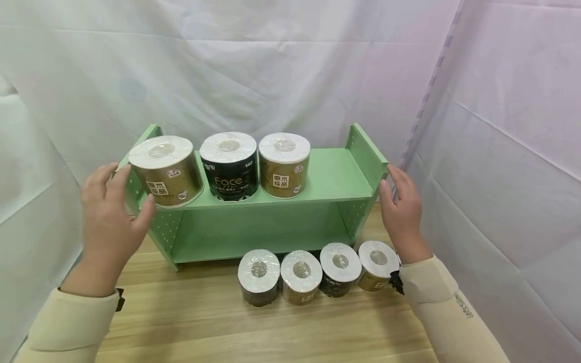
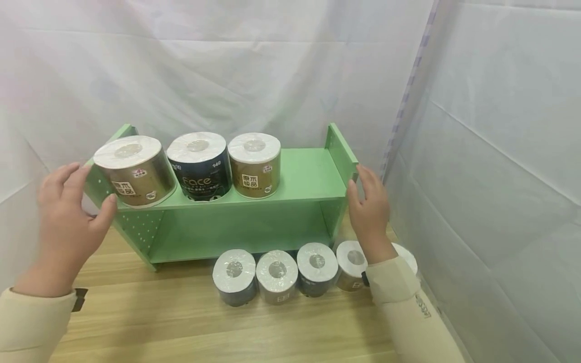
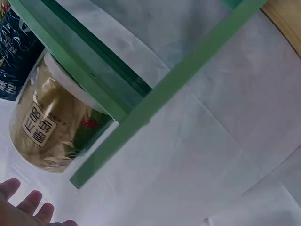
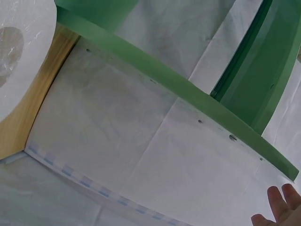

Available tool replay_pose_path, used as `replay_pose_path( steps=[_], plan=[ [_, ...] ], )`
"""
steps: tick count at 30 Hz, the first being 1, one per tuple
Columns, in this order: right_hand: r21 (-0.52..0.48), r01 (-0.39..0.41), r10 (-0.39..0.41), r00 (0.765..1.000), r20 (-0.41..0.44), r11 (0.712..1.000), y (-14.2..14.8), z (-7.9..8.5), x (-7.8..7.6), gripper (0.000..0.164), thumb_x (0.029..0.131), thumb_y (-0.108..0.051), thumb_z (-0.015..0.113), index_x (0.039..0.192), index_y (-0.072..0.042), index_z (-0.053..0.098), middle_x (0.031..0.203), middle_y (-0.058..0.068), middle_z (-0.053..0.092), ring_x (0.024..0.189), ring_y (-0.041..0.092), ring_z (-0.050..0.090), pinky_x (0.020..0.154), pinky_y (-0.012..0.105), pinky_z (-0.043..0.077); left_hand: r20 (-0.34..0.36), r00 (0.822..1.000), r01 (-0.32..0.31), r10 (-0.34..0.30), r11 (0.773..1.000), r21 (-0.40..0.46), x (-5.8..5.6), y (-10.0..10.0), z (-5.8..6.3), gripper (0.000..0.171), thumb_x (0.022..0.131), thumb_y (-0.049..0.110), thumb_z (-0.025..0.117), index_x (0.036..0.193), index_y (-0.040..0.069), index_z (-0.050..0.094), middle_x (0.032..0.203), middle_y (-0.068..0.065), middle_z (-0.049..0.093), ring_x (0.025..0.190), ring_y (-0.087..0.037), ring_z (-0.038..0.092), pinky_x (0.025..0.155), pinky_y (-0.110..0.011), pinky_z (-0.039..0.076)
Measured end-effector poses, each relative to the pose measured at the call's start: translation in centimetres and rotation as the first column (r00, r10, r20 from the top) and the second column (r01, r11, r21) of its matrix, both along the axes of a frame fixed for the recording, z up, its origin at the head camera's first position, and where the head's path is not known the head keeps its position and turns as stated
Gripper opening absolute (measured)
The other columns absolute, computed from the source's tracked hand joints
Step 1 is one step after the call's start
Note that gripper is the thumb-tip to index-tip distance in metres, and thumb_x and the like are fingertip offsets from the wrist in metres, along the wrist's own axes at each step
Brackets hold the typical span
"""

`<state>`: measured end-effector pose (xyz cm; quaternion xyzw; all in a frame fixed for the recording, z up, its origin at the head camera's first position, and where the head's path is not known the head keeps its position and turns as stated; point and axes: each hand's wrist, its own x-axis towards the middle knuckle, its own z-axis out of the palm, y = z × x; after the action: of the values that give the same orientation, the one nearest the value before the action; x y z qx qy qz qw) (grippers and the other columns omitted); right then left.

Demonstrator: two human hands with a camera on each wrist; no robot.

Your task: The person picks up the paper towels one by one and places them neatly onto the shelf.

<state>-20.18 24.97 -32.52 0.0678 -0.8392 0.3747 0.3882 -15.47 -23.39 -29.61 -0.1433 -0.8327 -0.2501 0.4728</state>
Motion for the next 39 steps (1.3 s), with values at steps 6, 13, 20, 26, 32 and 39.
replay_pose_path(
  steps=[6, 13, 20, 26, 32, 39],
  plan=[
    [0.008, -0.012, 0.012, 0.999, -0.044, 1.0, -0.5, -0.7, 0.4, 0.041, 0.096, -0.016, 0.052, 0.132, 0.003, 0.056, 0.139, 0.019, 0.05, 0.132, 0.034, 0.042, 0.105, 0.055, 0.036, 0.12, 0.992, -0.052, 0.042, 0.996, 0.079, 0.4, -1.2, -0.1, 0.057, 0.085, 0.019, 0.057, 0.132, -0.011, 0.046, 0.136, -0.033, 0.038, 0.13, -0.049, 0.029, 0.11, -0.059, 0.022],
    [0.023, -0.012, 0.015, 0.991, -0.133, 1.0, -1.1, -1.5, 1.0, 0.04, 0.093, -0.016, 0.054, 0.126, 0.006, 0.059, 0.136, 0.022, 0.052, 0.129, 0.037, 0.044, 0.105, 0.055, 0.036, 0.321, 0.944, -0.137, 0.075, 0.975, 0.177, 0.3, -2.1, 0.1, 0.057, 0.092, 0.019, 0.052, 0.143, -0.004, 0.039, 0.147, -0.026, 0.032, 0.137, -0.041, 0.024, 0.112, -0.06, 0.019],
    [0.036, -0.037, 0.042, 0.988, -0.146, 0.999, -1.8, -2.4, 1.6, 0.036, 0.091, -0.01, 0.056, 0.123, 0.005, 0.061, 0.132, 0.022, 0.056, 0.125, 0.039, 0.047, 0.104, 0.056, 0.036, 0.464, 0.885, -0.17, 0.036, 0.953, 0.251, -0.5, -2.6, 0.3, 0.056, 0.099, 0.024, 0.039, 0.149, 0.0, 0.03, 0.152, -0.024, 0.025, 0.141, -0.04, 0.02, 0.114, -0.061, 0.014],
    [0.059, -0.091, 0.097, 0.989, -0.111, 0.994, -2.5, -3.3, 2.0, 0.036, 0.09, -0.006, 0.057, 0.124, 0.005, 0.061, 0.132, 0.022, 0.056, 0.124, 0.04, 0.047, 0.102, 0.059, 0.037, 0.509, 0.861, -0.175, -0.007, 0.935, 0.31, -1.3, -3.1, 0.2, 0.056, 0.102, 0.026, 0.029, 0.151, -0.001, 0.024, 0.151, -0.028, 0.027, 0.14, -0.044, 0.022, 0.113, -0.063, 0.015],
    [0.108, -0.125, 0.137, 0.985, -0.104, 0.986, -3.4, -4.0, 2.2, 0.036, 0.089, -0.005, 0.059, 0.124, 0.003, 0.061, 0.126, 0.021, 0.06, 0.12, 0.038, 0.053, 0.1, 0.052, 0.041, 0.539, 0.839, -0.169, -0.076, 0.905, 0.39, -2.1, -3.8, 0.5, 0.057, 0.104, 0.032, 0.021, 0.152, 0.003, 0.022, 0.155, -0.022, 0.023, 0.143, -0.041, 0.018, 0.116, -0.057, 0.012],
    [0.132, -0.173, 0.185, 0.979, -0.088, 0.976, -4.3, -4.7, 2.3, 0.036, 0.087, 0.0, 0.06, 0.123, 0.003, 0.062, 0.123, 0.022, 0.061, 0.117, 0.038, 0.055, 0.098, 0.053, 0.042, 0.52, 0.846, -0.129, -0.118, 0.901, 0.414, -3.3, -4.1, 0.9, 0.059, 0.105, 0.033, 0.013, 0.147, -0.005, 0.028, 0.15, -0.028, 0.029, 0.141, -0.043, 0.021, 0.117, -0.056, 0.013]
  ],
)
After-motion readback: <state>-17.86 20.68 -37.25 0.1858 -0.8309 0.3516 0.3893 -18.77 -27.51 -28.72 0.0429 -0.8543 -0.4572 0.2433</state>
